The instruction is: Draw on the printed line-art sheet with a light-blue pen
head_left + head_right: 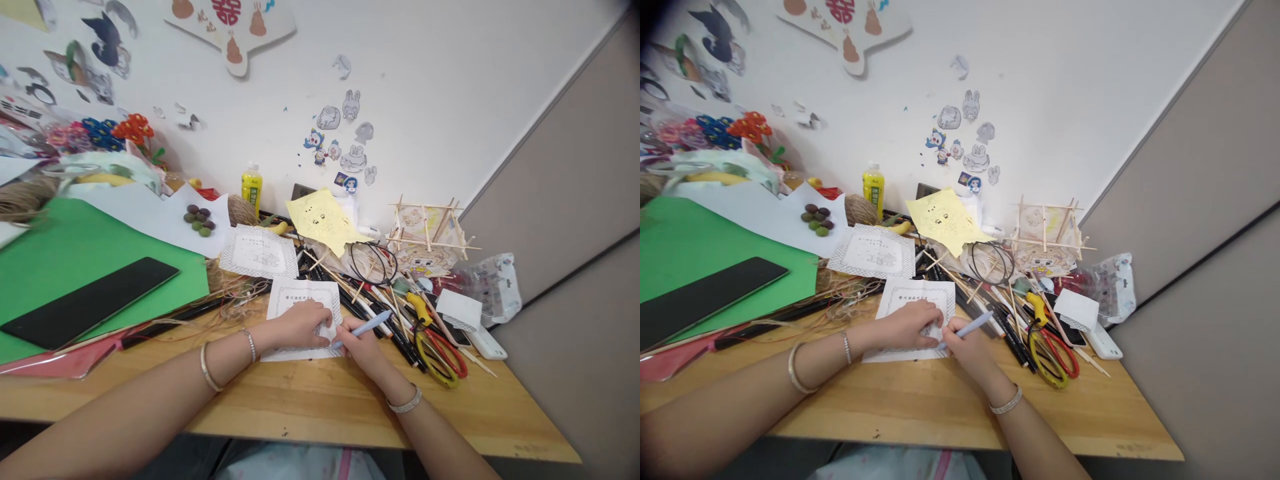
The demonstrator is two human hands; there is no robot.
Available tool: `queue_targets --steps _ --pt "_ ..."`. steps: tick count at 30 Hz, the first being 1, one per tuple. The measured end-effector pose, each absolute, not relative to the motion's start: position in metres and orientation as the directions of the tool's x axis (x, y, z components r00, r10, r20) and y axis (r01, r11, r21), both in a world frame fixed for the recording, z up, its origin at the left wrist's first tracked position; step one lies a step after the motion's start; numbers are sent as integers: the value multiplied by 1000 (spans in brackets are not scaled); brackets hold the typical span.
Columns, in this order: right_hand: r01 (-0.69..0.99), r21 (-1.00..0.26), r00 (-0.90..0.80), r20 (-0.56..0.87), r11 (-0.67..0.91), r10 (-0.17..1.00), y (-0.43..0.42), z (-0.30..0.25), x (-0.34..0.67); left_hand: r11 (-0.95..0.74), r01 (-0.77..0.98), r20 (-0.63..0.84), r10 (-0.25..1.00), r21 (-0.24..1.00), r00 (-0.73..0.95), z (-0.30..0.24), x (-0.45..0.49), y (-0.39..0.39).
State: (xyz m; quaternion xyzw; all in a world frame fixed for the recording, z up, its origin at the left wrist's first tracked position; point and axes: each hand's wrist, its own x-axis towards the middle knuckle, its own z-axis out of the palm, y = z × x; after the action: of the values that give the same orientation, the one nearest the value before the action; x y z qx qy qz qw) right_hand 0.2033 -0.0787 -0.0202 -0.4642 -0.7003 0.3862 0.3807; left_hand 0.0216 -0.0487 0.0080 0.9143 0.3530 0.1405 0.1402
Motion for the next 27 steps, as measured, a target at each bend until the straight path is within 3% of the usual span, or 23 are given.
queue_targets --steps 8,27 --pt "418 -832 -374 208 364 904 -83 -13 200 -722 592 112 662 357 741 14 18 -48" --pt "416 -835 -384 199 361 902 -82 -14 200 -718 572 94 652 397 752 12 16 -45"
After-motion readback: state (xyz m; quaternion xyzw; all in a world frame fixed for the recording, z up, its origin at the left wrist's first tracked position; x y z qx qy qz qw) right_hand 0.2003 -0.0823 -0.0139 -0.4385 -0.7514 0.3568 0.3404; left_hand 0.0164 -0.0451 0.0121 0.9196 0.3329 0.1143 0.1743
